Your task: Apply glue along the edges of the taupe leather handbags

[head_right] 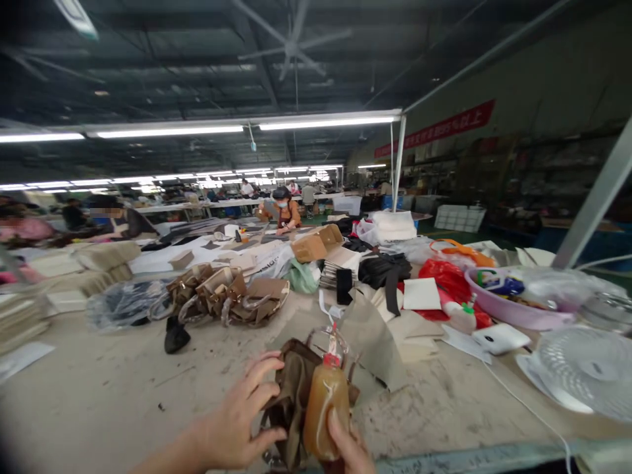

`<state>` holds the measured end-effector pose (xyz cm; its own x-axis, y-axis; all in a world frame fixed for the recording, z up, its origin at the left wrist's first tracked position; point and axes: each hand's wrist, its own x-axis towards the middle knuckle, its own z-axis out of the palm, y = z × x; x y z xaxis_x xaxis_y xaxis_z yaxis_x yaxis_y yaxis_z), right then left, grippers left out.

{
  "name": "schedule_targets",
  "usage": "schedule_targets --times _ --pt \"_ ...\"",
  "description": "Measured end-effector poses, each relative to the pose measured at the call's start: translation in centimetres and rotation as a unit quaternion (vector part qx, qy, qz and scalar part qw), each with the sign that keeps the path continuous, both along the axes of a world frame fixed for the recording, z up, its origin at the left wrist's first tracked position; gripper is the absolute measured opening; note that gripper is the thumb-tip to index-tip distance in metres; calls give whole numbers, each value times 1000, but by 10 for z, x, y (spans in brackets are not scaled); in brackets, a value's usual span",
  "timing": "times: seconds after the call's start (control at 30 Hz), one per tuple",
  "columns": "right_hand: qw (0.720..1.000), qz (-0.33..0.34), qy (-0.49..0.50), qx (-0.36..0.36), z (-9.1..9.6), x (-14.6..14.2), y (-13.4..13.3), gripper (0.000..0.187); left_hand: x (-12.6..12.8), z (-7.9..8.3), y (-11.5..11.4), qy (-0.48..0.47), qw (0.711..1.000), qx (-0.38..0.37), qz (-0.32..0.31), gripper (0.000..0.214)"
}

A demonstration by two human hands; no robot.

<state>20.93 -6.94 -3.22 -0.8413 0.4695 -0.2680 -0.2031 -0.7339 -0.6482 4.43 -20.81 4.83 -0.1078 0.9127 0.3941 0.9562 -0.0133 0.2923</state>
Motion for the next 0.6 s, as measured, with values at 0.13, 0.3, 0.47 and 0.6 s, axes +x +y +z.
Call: schedule_targets --times 0.13,0.3,0.47,0.6 --pt "1000 -2 8 -25 5 -4 -3 54 -16 -12 -6 -90 994 -22 -65 58" --pt "999 4 44 -5 16 -6 -7 58 -28 -8 15 -42 985 -126 -111 92" --pt "997 -7 83 -10 17 -10 -10 49 -22 0 45 -32 974 -160 -156 79" --pt "995 15 94 32 22 -9 -9 52 -20 -7 65 -72 974 -150 -152 38"
